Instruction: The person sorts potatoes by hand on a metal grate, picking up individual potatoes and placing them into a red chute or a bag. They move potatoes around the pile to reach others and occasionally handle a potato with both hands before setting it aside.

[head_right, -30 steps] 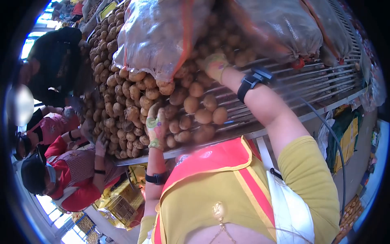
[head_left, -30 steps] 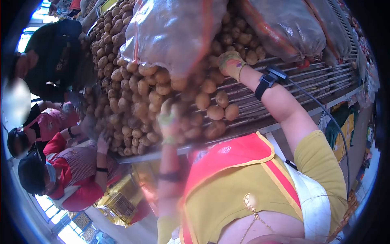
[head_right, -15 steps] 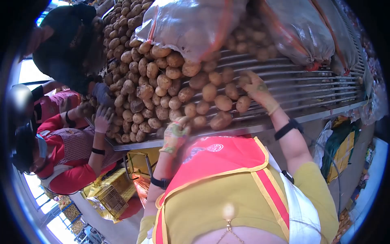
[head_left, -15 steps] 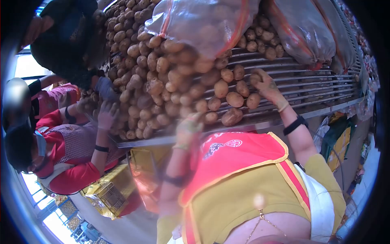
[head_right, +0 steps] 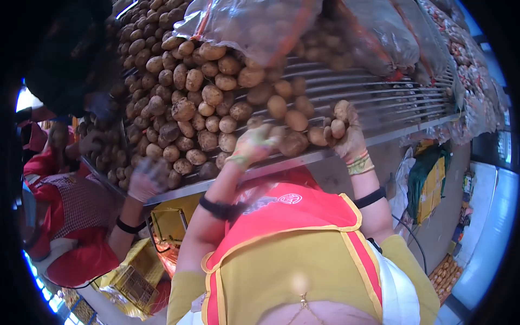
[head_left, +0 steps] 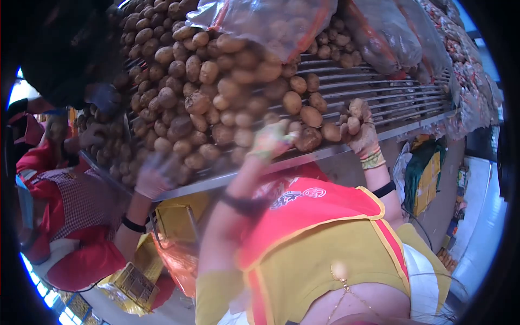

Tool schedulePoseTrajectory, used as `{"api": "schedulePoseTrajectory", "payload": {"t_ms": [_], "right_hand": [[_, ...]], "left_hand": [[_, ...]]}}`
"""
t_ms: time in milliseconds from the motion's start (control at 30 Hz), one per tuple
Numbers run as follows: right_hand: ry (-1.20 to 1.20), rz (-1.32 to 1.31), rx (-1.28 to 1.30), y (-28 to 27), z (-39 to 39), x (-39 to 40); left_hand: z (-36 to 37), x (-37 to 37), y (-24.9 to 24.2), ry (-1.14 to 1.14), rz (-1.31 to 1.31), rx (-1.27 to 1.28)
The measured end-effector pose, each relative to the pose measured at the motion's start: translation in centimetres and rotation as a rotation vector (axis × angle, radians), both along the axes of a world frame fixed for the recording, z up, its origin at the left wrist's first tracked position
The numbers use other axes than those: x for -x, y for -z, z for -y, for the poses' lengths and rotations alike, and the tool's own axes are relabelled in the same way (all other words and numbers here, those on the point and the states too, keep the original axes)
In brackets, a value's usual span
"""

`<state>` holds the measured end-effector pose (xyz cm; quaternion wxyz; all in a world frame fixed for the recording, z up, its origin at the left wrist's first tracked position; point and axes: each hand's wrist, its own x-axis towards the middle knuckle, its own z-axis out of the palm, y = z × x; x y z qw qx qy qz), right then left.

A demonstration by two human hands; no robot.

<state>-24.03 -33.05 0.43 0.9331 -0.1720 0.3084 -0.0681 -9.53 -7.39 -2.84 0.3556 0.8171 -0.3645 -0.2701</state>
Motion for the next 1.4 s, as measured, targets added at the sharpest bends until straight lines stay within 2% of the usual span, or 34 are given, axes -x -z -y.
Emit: {"api": "schedulePoseTrajectory", "payload": {"t_ms": [33,100,167,200,233,300,367,467,500,533,600,667,733,767,800,833,900,933,967,1000,1033,1067,1133,1167,1233,1300,1367,1400], "right_hand": [[0.000,-0.009,0.032,0.1,-0.4,1.1],[-0.001,-0.050,0.048,0.8,-0.7,2.7],[-0.007,-0.119,0.077,0.3,-1.6,2.4],[-0.019,-0.155,0.091,0.1,-2.3,1.9],[-0.051,-0.122,0.227,0.0,-2.9,1.4],[-0.234,-0.100,0.399,-1.2,-4.0,-1.0],[-0.432,0.029,0.546,-2.8,-5.7,-3.7],[-0.703,0.224,0.938,-7.1,-11.5,-7.3],[-0.722,0.347,1.064,-6.4,-13.2,-7.7],[-0.897,0.593,1.693,-6.3,-13.5,-8.9],[-0.961,0.728,2.023,-7.0,-16.6,-8.9],[-0.990,0.861,1.951,-6.0,-18.1,-9.3],[-1.028,0.988,1.917,-5.2,-20.2,-9.9],[-1.048,1.059,1.915,-4.7,-21.1,-10.2],[-1.068,1.128,1.915,-4.4,-22.4,-10.3],[-1.024,1.382,1.771,-4.4,-24.2,-11.5],[-1.207,1.453,1.605,-3.8,-27.6,-11.5],[-1.292,1.468,1.532,-3.4,-29.1,-11.1],[-1.446,1.360,1.322,-3.5,-30.3,-10.7],[-1.569,1.226,1.119,-3.5,-31.6,-10.3],[-1.731,0.919,0.858,-4.9,-32.6,-9.8],[-1.846,0.601,0.593,-6.3,-33.6,-9.3],[-1.749,0.228,0.177,-6.7,-34.7,-8.2],[-1.732,0.046,0.062,-5.6,-35.0,-7.6],[-1.682,-0.288,-0.169,-4.2,-34.2,-7.2],[-1.788,-0.157,-0.037,0.0,-31.0,-8.8],[-1.711,-0.078,0.179,-4.5,-31.1,-9.6],[-1.620,0.293,0.518,-5.0,-31.6,-9.3]], "left_hand": [[-1.0,-0.2,0.9,-0.019,-0.176,0.171],[-3.5,0.0,1.9,-0.153,-0.718,0.413],[-5.7,-0.2,0.5,-0.401,-1.415,0.556],[-6.1,0.2,-0.3,-0.476,-1.492,0.637],[-6.6,0.7,-1.1,-0.559,-1.568,0.722],[-6.8,2.4,-3.3,-0.716,-1.659,0.948],[-5.7,3.8,-2.0,-0.662,-1.409,1.018],[-6.9,3.3,-3.2,-0.445,-1.854,1.452],[-6.9,3.8,-3.0,-0.489,-1.857,1.494],[-7.2,4.2,-2.9,-0.484,-1.851,1.565],[-7.8,5.2,-2.5,-0.404,-1.827,1.735],[-9.7,6.5,-2.0,-0.413,-1.721,1.848],[-11.5,8.8,-1.7,-0.588,-1.574,1.871],[-12.2,9.5,-3.7,-0.598,-1.458,1.873],[-12.8,10.1,-4.6,-0.751,-1.428,1.926],[-13.1,10.7,-5.2,-0.902,-1.397,1.978],[-14.5,12.2,-4.9,-1.041,-0.928,1.941],[-15.9,12.7,-3.6,-1.007,-0.527,1.801],[-17.4,13.1,-2.0,-0.950,-0.157,1.619],[-18.5,14.2,-0.4,-0.874,-0.138,1.683],[-19.6,15.2,1.1,-0.794,-0.122,1.744],[-20.6,17.3,2.6,-0.675,-0.451,2.058],[-20.1,19.9,1.4,-0.835,-0.707,2.247],[-19.0,20.4,-1.8,-1.143,-0.604,2.124],[-18.8,20.5,-3.3,-1.279,-0.614,2.196],[-19.4,20.2,-2.9,-0.873,-0.843,2.606],[-19.5,20.3,-2.5,-0.985,-0.781,2.534],[-19.5,20.2,-2.4,-1.037,-0.752,2.492]]}}
